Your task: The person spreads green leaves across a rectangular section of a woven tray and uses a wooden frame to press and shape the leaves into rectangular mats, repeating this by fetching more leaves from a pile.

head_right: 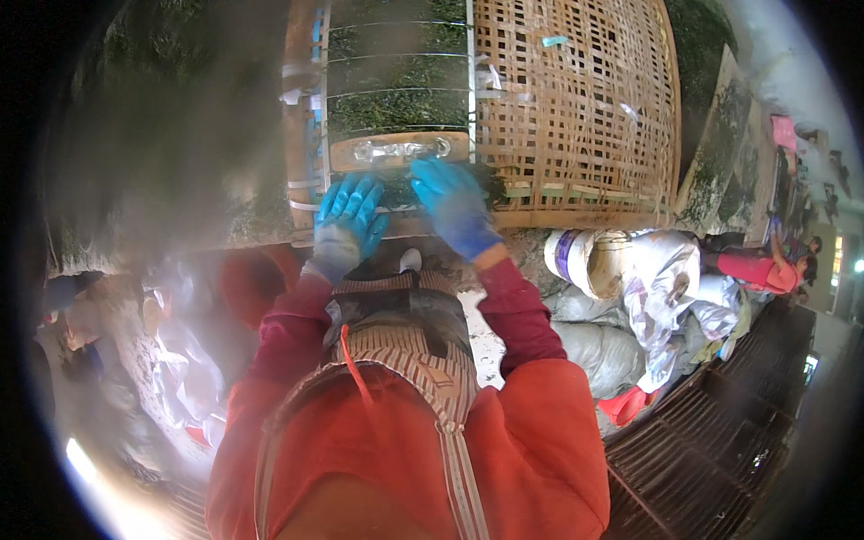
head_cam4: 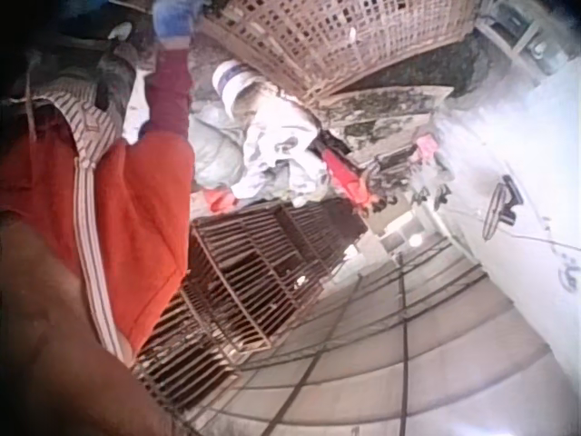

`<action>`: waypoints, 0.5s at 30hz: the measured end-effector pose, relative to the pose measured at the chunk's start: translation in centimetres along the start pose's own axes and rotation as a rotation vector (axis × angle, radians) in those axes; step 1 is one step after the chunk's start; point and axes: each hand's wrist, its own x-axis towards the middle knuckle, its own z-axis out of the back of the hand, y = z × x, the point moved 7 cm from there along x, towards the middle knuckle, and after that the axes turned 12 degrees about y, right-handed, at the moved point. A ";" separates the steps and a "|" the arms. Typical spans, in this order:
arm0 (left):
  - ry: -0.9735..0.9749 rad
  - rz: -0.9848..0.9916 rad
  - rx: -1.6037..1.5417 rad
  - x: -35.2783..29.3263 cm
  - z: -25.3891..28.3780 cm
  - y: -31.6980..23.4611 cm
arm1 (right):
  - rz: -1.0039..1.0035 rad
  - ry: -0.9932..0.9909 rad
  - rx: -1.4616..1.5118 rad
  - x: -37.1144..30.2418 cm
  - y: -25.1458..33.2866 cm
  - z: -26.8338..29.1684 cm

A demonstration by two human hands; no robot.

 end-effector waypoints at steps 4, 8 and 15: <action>0.012 0.005 -0.038 0.1 0.0 -0.3 | -0.128 -0.225 -0.157 -5.3 -3.2 3.3; 0.000 -0.120 -0.092 2.8 1.7 -6.4 | -0.077 -0.122 -0.216 -4.3 -1.5 1.8; 0.274 -0.003 0.021 5.2 -2.2 -8.0 | -0.073 0.224 -0.319 -4.6 -2.7 -1.0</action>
